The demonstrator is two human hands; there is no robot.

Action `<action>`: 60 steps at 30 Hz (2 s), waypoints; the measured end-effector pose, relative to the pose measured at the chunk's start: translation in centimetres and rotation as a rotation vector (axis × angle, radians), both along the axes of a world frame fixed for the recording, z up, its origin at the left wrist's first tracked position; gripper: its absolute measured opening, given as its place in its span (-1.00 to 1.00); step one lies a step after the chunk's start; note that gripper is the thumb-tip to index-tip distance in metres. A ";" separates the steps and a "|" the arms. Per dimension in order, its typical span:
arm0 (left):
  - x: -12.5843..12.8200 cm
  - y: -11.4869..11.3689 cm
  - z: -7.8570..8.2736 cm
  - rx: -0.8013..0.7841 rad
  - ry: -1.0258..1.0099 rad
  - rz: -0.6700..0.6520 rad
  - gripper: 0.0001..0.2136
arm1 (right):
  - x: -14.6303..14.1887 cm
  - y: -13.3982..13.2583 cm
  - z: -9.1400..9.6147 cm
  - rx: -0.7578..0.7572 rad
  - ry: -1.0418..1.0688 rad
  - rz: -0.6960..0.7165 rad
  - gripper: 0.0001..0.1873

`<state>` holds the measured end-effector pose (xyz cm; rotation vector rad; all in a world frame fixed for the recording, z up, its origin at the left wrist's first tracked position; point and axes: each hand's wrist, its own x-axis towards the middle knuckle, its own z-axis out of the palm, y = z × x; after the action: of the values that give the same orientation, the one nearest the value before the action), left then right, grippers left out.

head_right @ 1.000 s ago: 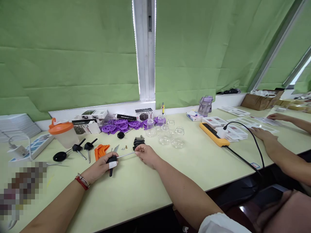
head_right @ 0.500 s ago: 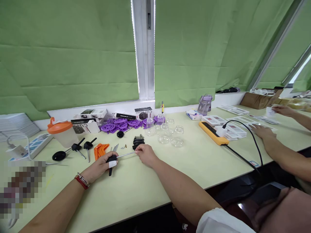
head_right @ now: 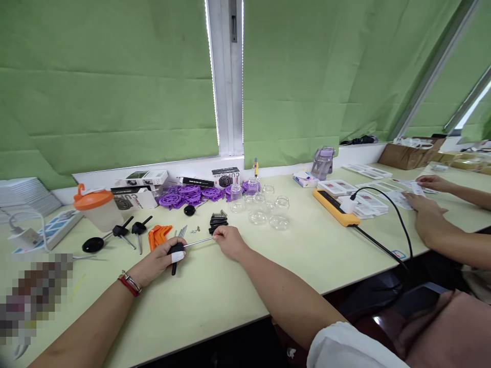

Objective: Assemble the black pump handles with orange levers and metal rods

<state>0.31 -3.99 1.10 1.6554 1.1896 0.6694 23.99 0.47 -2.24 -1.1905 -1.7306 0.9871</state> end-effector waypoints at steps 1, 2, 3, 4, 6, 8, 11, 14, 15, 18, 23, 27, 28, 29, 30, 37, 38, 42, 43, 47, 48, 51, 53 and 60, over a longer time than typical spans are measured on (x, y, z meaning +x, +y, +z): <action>0.0 0.0 -0.1 0.005 0.007 -0.003 -0.74 | 0.0 0.0 0.0 0.007 -0.003 0.007 -0.88; -0.1 0.1 -0.1 0.011 0.014 -0.006 -0.74 | 0.0 0.1 0.0 0.012 -0.005 0.015 -0.88; -0.1 0.1 -0.1 0.018 0.022 -0.009 -0.74 | 0.1 0.1 0.1 0.016 -0.007 0.023 -0.88; -0.1 0.1 -0.2 0.027 0.030 -0.010 -0.74 | 0.1 0.1 0.1 0.018 -0.011 0.032 -0.88; -0.1 0.1 -0.2 0.043 0.043 -0.012 -0.74 | 0.1 0.1 0.2 0.017 -0.022 0.044 -0.88; -0.1 0.1 -0.2 0.052 0.046 -0.011 -0.74 | 0.1 0.1 0.1 0.018 -0.031 0.049 -0.87; 0.0 0.1 -0.2 0.050 0.031 -0.002 -0.74 | 0.1 0.1 0.0 0.012 -0.036 0.056 -0.87; 0.0 0.1 -0.3 0.048 0.023 0.000 -0.74 | 0.1 0.3 -0.2 0.013 -0.044 0.061 -0.86; 0.0 0.1 -0.3 0.049 0.022 -0.003 -0.74 | 0.1 0.3 -0.3 0.018 -0.047 0.064 -0.86; -0.1 0.2 -0.5 0.051 0.026 -0.003 -0.73 | 0.1 0.5 -0.4 0.027 -0.049 0.073 -0.86; -0.3 0.2 -0.6 0.055 0.042 -0.013 -0.73 | 0.2 0.5 -0.3 0.012 -0.048 0.093 -0.84; -0.3 0.1 -0.3 0.061 0.054 -0.017 -0.73 | 0.3 0.4 -0.2 0.028 -0.039 0.135 -0.82; -0.2 0.1 -0.2 0.062 0.060 -0.021 -0.73 | 0.3 0.5 -0.2 0.018 -0.029 0.154 -0.80; -0.2 0.0 -0.1 0.066 0.067 -0.024 -0.73 | 0.3 0.6 -0.3 0.006 -0.016 0.171 -0.79; -0.2 0.0 0.0 0.070 0.075 -0.026 -0.73 | 0.3 0.7 -0.3 -0.009 -0.001 0.186 -0.77; -0.2 0.1 -0.2 0.104 0.130 -0.041 -0.73 | -0.1 1.7 -1.2 -0.174 0.112 0.198 -0.72; -0.3 0.1 -0.2 0.104 0.127 -0.040 -0.72 | -0.2 1.7 -1.3 -0.187 0.117 0.200 -0.71; -0.3 0.2 0.0 0.097 0.107 -0.031 -0.73 | -0.2 1.3 -0.8 -0.203 0.112 0.183 -0.68; -0.3 0.2 0.0 0.094 0.108 -0.030 -0.74 | -0.2 1.2 -0.7 -0.190 0.100 0.161 -0.70; -0.2 0.2 -0.1 0.080 0.094 -0.026 -0.73 | -0.2 0.9 -0.5 -0.088 0.039 0.071 -0.77; -0.2 0.2 -0.2 0.079 0.090 -0.027 -0.73 | -0.2 0.9 -0.6 -0.076 0.027 0.065 -0.75; -0.3 0.3 -0.4 0.078 0.090 -0.032 -0.73 | -0.2 0.9 -0.8 -0.077 -0.002 0.072 -0.66; -0.3 0.3 -0.5 0.081 0.093 -0.032 -0.72 | -0.2 1.0 -0.9 -0.078 -0.011 0.080 -0.62; -0.3 0.3 -0.5 0.080 0.085 -0.026 -0.73 | -0.3 1.0 -0.9 -0.107 0.014 0.092 -0.58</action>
<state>0.00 -3.68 0.57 1.7790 1.2133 0.6429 23.69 1.51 -3.18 -1.1767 -1.7536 1.1532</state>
